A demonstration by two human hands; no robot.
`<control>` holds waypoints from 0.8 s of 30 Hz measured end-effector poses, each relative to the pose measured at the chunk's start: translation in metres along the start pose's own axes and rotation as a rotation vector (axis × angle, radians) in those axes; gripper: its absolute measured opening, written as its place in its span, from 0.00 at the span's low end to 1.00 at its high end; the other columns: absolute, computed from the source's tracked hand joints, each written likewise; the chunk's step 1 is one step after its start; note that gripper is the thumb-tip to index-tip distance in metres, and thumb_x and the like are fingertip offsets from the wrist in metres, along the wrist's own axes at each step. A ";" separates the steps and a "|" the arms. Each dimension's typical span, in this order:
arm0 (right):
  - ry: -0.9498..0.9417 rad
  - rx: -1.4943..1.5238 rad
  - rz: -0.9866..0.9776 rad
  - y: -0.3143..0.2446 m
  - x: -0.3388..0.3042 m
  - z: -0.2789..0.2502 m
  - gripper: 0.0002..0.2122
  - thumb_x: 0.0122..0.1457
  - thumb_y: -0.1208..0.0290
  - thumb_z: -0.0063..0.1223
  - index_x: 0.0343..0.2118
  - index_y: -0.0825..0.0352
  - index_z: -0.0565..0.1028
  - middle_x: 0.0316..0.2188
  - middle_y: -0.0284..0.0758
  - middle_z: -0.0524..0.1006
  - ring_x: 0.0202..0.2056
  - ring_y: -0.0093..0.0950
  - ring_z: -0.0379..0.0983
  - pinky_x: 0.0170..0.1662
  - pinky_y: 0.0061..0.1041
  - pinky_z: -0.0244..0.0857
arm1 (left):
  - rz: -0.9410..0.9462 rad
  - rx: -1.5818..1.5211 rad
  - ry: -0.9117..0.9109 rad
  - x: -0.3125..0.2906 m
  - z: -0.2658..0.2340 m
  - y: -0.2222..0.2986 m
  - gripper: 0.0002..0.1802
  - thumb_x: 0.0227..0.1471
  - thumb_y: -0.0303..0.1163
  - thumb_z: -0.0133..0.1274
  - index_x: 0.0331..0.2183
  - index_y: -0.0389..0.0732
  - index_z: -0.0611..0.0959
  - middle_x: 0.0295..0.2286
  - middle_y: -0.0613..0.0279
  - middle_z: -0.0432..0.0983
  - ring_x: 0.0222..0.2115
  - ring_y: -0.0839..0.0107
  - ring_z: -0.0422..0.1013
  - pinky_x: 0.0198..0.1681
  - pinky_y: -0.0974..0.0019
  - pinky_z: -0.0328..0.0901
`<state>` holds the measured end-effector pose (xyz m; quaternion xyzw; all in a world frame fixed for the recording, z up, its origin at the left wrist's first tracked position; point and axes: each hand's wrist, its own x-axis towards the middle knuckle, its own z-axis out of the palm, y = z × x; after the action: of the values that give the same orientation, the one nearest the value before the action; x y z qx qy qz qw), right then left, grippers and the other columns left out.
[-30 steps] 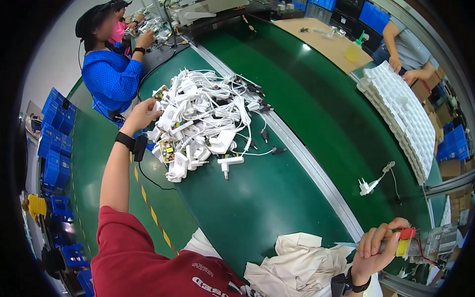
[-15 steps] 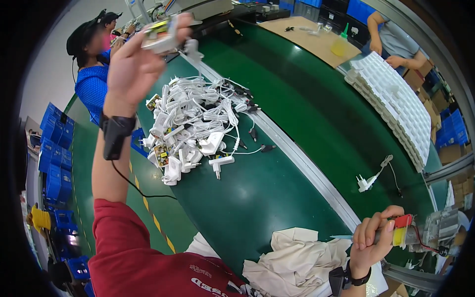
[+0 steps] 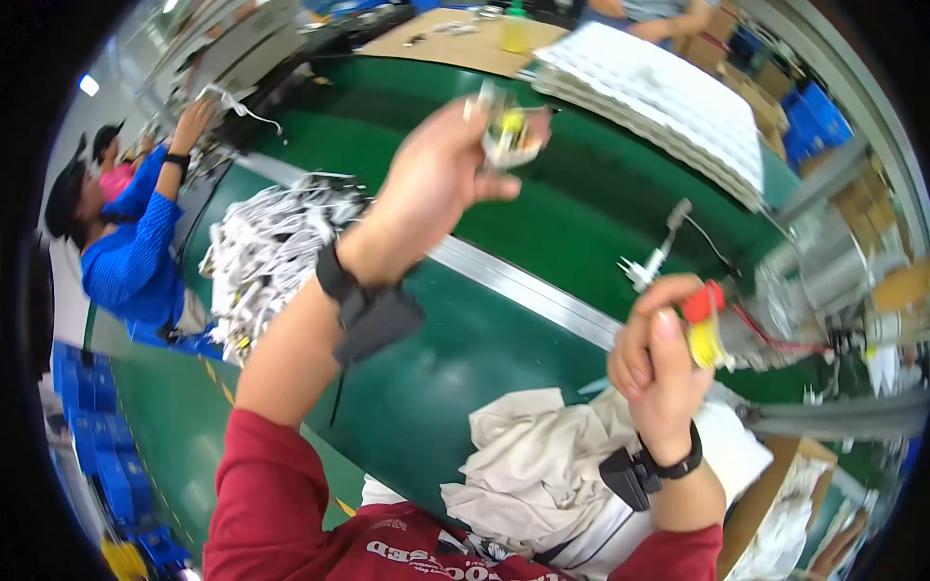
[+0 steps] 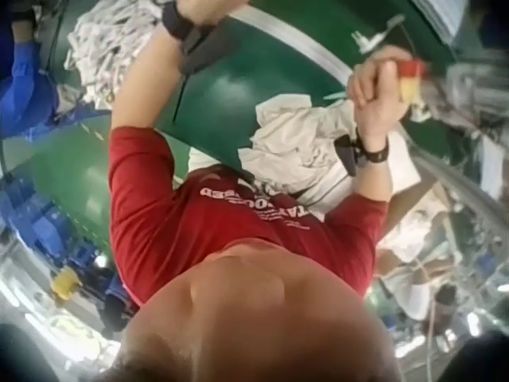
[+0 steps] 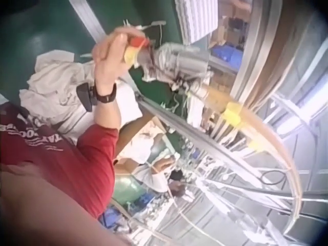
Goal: The person picks up a power adapter, applies glue to the internal circuit board using a dispenser, and places it onto a pile. This process is repeated for several more adapters taken from the conveyor belt.
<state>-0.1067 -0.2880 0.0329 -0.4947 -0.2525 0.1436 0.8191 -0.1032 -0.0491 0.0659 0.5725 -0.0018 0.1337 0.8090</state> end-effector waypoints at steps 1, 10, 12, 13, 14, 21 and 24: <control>0.034 -0.015 -0.006 -0.002 0.001 0.001 0.10 0.64 0.62 0.39 0.36 0.64 0.61 0.09 0.23 0.53 0.08 0.13 0.45 0.09 0.15 0.40 | -0.125 -0.055 0.095 -0.015 0.004 -0.028 0.15 0.60 0.38 0.38 0.45 0.41 0.71 0.43 0.58 0.74 0.43 0.72 0.70 0.35 0.71 0.69; 0.060 -0.132 -0.030 -0.010 0.013 -0.012 0.11 0.63 0.60 0.38 0.37 0.63 0.62 0.09 0.23 0.54 0.08 0.13 0.46 0.11 0.16 0.40 | -0.636 -0.353 -0.225 -0.114 0.045 -0.141 0.20 0.58 0.29 0.41 0.52 0.41 0.63 0.48 0.55 0.68 0.48 0.66 0.67 0.38 0.67 0.71; 0.087 -0.140 -0.016 -0.007 0.012 -0.012 0.11 0.63 0.60 0.38 0.36 0.63 0.62 0.09 0.24 0.54 0.08 0.13 0.46 0.11 0.16 0.40 | -0.626 -0.363 -0.390 -0.122 0.050 -0.144 0.22 0.57 0.24 0.40 0.54 0.40 0.60 0.51 0.55 0.64 0.50 0.66 0.65 0.42 0.63 0.70; 0.081 -0.129 -0.025 -0.004 0.014 -0.012 0.11 0.63 0.59 0.38 0.36 0.62 0.62 0.08 0.24 0.54 0.08 0.14 0.46 0.11 0.16 0.41 | -0.608 -0.364 -0.468 -0.122 0.050 -0.145 0.24 0.57 0.22 0.40 0.55 0.40 0.58 0.52 0.54 0.63 0.51 0.66 0.64 0.45 0.61 0.70; 0.073 -0.116 -0.034 -0.002 0.015 -0.013 0.11 0.63 0.58 0.37 0.36 0.62 0.61 0.08 0.24 0.54 0.08 0.14 0.46 0.11 0.16 0.41 | -0.620 -0.378 -0.473 -0.122 0.050 -0.147 0.24 0.57 0.22 0.40 0.55 0.40 0.58 0.52 0.54 0.63 0.51 0.66 0.64 0.45 0.61 0.70; 0.116 -0.218 0.029 -0.006 0.012 -0.004 0.12 0.63 0.56 0.38 0.30 0.59 0.57 0.07 0.25 0.54 0.08 0.15 0.46 0.11 0.16 0.41 | -0.594 -0.446 -0.466 -0.121 0.049 -0.144 0.26 0.56 0.18 0.40 0.55 0.40 0.57 0.52 0.54 0.62 0.52 0.65 0.63 0.48 0.59 0.69; 0.100 -0.223 0.038 -0.004 0.013 -0.005 0.13 0.63 0.56 0.38 0.29 0.59 0.56 0.07 0.25 0.55 0.08 0.15 0.46 0.11 0.16 0.41 | -0.592 -0.457 -0.465 -0.120 0.048 -0.144 0.26 0.56 0.18 0.40 0.55 0.40 0.57 0.52 0.54 0.62 0.53 0.65 0.62 0.47 0.59 0.69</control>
<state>-0.0932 -0.2873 0.0385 -0.5939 -0.2165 0.1052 0.7677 -0.1801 -0.1632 -0.0692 0.3696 -0.0495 -0.2400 0.8963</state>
